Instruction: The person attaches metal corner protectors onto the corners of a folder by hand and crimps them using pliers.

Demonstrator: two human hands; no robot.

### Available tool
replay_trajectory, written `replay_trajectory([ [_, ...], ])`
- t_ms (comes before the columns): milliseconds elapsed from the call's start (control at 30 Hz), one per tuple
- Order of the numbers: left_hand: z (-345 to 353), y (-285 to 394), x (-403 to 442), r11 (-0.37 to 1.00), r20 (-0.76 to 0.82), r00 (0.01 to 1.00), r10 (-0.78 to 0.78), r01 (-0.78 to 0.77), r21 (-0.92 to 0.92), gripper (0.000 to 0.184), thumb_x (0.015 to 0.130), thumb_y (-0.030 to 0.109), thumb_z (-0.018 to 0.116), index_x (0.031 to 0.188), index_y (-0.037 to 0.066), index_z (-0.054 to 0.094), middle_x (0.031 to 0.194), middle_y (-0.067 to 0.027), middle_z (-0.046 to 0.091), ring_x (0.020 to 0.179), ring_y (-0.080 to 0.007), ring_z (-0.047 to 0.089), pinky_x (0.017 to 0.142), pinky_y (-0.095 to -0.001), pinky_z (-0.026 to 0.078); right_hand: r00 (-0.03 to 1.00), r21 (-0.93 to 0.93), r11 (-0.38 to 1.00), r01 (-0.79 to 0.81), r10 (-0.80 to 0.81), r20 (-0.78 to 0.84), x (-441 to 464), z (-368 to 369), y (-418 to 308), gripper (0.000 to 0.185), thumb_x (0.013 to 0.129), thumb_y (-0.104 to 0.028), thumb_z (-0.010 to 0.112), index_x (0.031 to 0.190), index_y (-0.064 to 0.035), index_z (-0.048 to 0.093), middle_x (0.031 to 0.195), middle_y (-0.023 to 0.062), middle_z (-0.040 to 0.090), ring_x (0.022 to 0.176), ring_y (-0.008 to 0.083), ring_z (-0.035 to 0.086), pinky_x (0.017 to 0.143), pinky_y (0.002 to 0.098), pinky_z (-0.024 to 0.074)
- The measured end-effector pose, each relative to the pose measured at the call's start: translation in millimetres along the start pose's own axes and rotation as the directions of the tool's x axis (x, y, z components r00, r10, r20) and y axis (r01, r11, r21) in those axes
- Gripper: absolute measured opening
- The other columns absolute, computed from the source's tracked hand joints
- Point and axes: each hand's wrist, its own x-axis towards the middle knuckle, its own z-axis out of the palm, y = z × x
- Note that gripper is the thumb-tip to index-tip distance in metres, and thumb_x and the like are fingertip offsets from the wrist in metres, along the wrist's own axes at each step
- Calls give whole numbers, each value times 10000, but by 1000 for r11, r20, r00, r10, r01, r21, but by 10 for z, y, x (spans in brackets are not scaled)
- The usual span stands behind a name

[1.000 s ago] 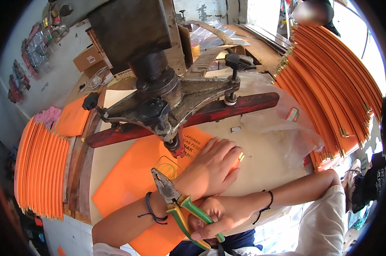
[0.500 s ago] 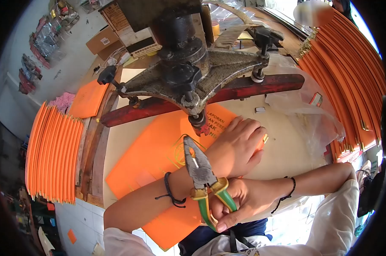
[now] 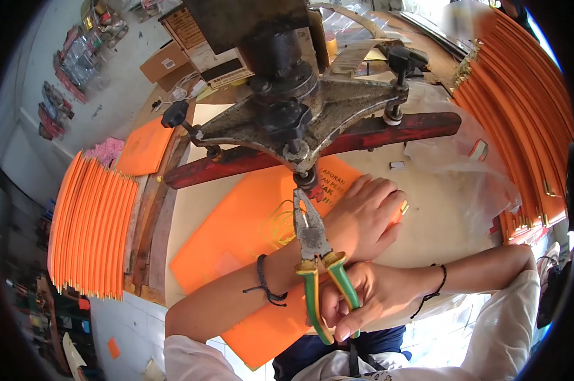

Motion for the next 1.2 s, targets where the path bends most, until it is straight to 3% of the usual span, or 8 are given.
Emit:
replay_trajectory([
  [333,29,-26,21,1000,-12,1000,18,-19,-12,426,748,126,678,1147,34,558,1080,-130,539,961,-330,528,884,-423,431,997,9,997,72,-72,-11,22,-3,-44,312,932,-207,667,717,-54,500,816,-6,580,754,83,522,669,256,418],
  [433,12,-23,11,1000,5,1000,2,-2,-19,434,741,126,680,1147,36,559,1072,-130,539,951,-331,527,879,-423,430,996,51,996,72,-69,-55,31,-24,37,290,892,-109,703,701,-43,495,780,52,609,723,114,579,668,263,480],
  [533,15,-19,7,1000,-1,1000,-11,11,-3,437,736,123,680,1147,35,557,1070,-133,536,947,-335,525,878,-425,429,975,13,976,217,-216,-59,58,-16,90,312,886,-84,703,695,-44,460,768,56,583,726,118,575,657,263,489],
  [633,24,-21,5,1000,-9,1000,5,-5,-2,440,736,120,677,1149,33,552,1076,-135,532,958,-337,524,884,-430,428,996,90,994,70,-64,-65,49,-6,67,316,890,-71,693,692,-40,449,781,64,572,742,125,579,653,268,498],
  [733,28,-30,4,1000,0,1000,11,-11,-9,434,743,120,674,1149,32,547,1086,-137,530,985,-337,523,893,-434,427,995,7,995,101,-100,-28,39,-30,81,362,932,-162,662,687,-68,414,795,8,555,746,88,512,647,248,409],
  [1000,55,-21,-19,1000,23,1000,-10,10,-13,422,757,167,662,1125,8,531,1100,-152,532,1072,-333,523,1020,-503,350,990,-42,990,132,-134,-51,55,-35,121,325,934,-127,650,711,-52,426,766,27,513,672,105,477,608,268,412],
  [1133,28,-24,-7,1000,-1,1000,11,-11,1,385,786,129,662,1139,28,545,1090,-138,534,1005,-336,525,906,-436,423,998,19,1000,25,-24,-57,29,-37,40,313,923,-105,662,727,-46,425,779,39,500,710,135,465,631,293,404],
  [1200,37,-34,-4,1000,0,1000,15,-15,2,381,788,129,659,1138,29,546,1088,-139,534,1003,-339,523,907,-437,423,991,-43,993,113,-115,-68,49,-29,92,364,926,-143,666,707,-67,385,765,13,511,706,96,484,618,267,402],
])
